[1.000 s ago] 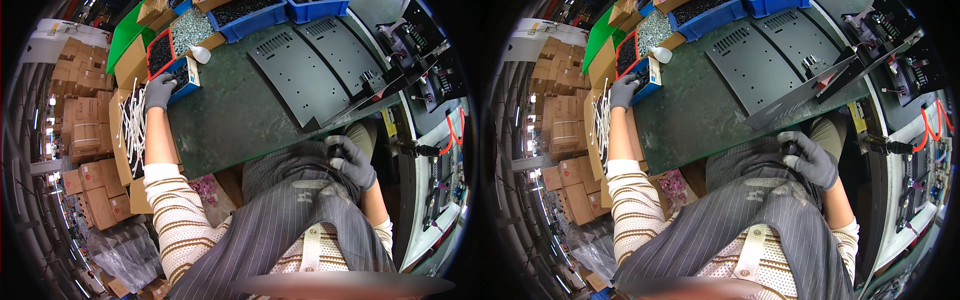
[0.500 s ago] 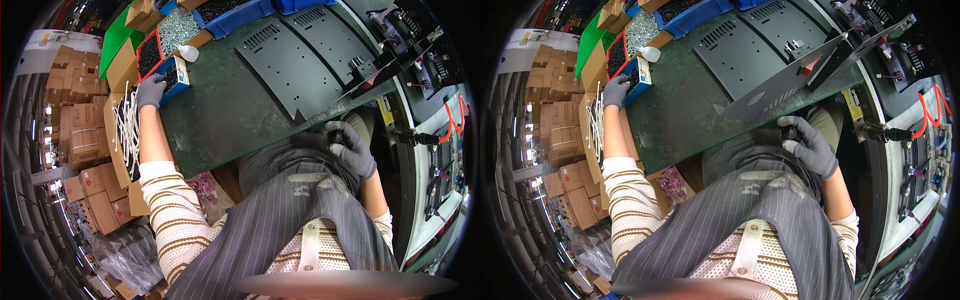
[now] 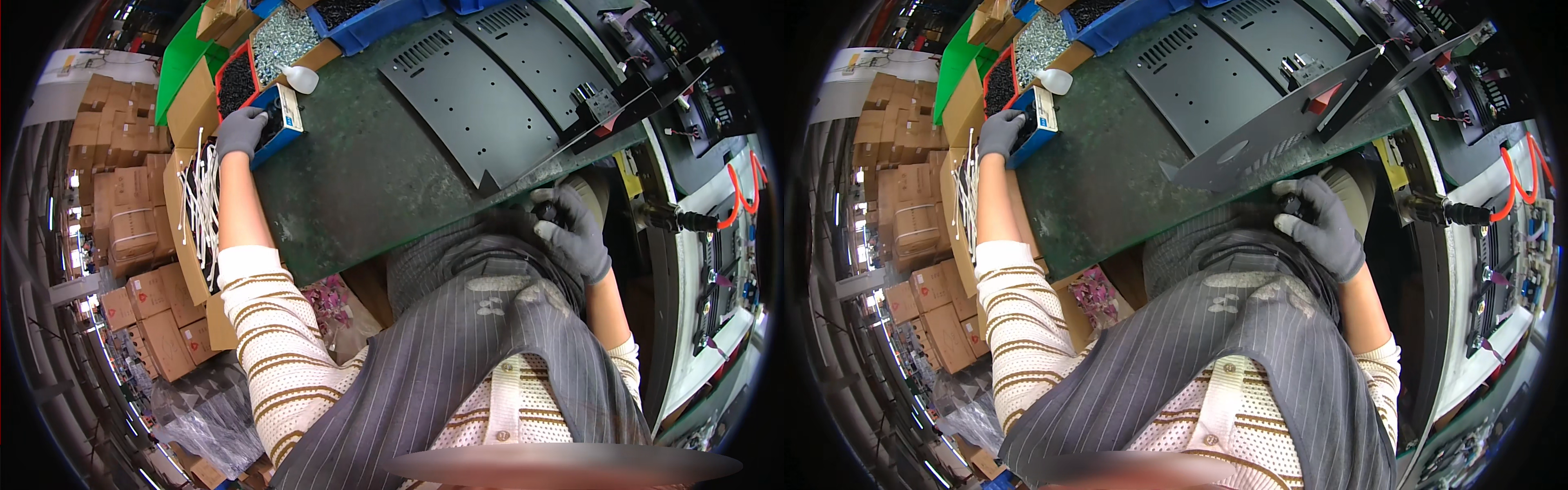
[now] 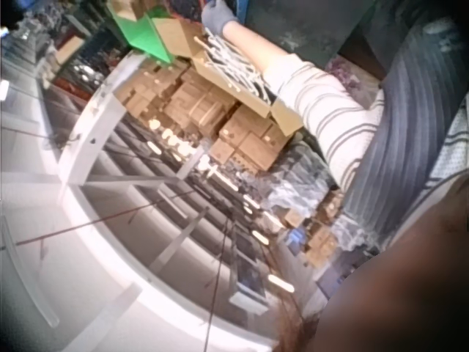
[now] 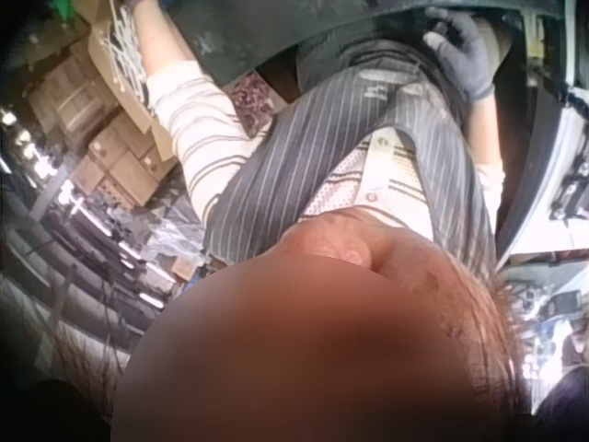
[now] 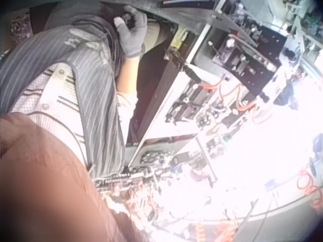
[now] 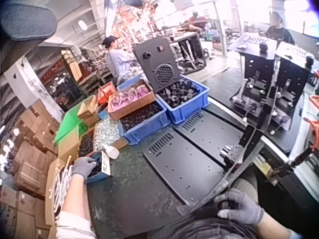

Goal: Assembling a metal housing for electronic components by attaching panels and securing components using a pneumatic screwdriver.

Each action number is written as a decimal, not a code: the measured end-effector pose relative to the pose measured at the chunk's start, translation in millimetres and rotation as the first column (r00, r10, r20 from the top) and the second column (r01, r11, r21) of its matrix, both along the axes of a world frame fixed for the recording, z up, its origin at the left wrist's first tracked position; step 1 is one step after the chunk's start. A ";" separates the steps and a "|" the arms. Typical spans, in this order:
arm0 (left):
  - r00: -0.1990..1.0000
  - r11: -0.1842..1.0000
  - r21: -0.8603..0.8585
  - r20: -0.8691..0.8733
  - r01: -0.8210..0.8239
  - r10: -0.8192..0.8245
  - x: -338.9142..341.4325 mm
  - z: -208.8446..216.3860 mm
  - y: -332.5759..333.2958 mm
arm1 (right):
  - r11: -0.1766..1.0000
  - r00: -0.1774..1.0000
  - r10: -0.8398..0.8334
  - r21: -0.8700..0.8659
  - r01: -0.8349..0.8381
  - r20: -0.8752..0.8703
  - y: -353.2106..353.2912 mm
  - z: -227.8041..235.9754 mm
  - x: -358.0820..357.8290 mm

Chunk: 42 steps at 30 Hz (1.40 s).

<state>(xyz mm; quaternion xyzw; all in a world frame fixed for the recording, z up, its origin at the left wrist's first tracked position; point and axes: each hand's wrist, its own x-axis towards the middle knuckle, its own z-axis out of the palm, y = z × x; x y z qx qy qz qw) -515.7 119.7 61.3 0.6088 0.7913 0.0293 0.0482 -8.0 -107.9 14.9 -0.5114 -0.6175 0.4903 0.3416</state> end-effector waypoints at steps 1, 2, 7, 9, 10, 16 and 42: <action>1.000 0.999 -0.032 0.013 0.021 -0.020 1.2 -2.0 4.2 | 1.000 1.000 0.003 0.000 -0.003 -0.015 1.1 1.2 0.5; 0.996 0.996 -0.088 -0.089 0.010 -0.018 2.9 -4.4 9.4 | 0.999 0.999 -0.039 -0.016 0.038 -0.030 1.1 2.7 1.2; 0.920 0.985 -0.170 -0.387 -0.012 -0.055 18.7 -9.7 25.5 | 0.992 0.990 -0.124 -0.014 0.124 -0.072 -2.5 4.7 10.4; 0.920 0.986 -0.167 -0.388 -0.011 -0.055 25.9 -0.6 20.5 | 0.979 0.959 -0.202 -0.081 0.189 -0.200 -5.1 2.9 18.1; 0.931 0.979 -0.203 -0.361 -0.013 -0.062 30.6 8.1 18.0 | 0.964 0.931 -0.252 -0.148 0.219 -0.264 -6.4 2.5 23.9; 0.966 0.978 -0.101 0.204 0.185 -0.162 99.6 59.5 -3.4 | 0.917 0.788 -0.394 -0.145 0.371 -0.473 -5.9 3.6 50.9; -0.123 0.724 0.109 0.992 0.681 -0.033 333.4 38.0 -39.0 | 0.732 0.663 -0.510 0.128 0.669 -0.547 12.3 53.8 60.8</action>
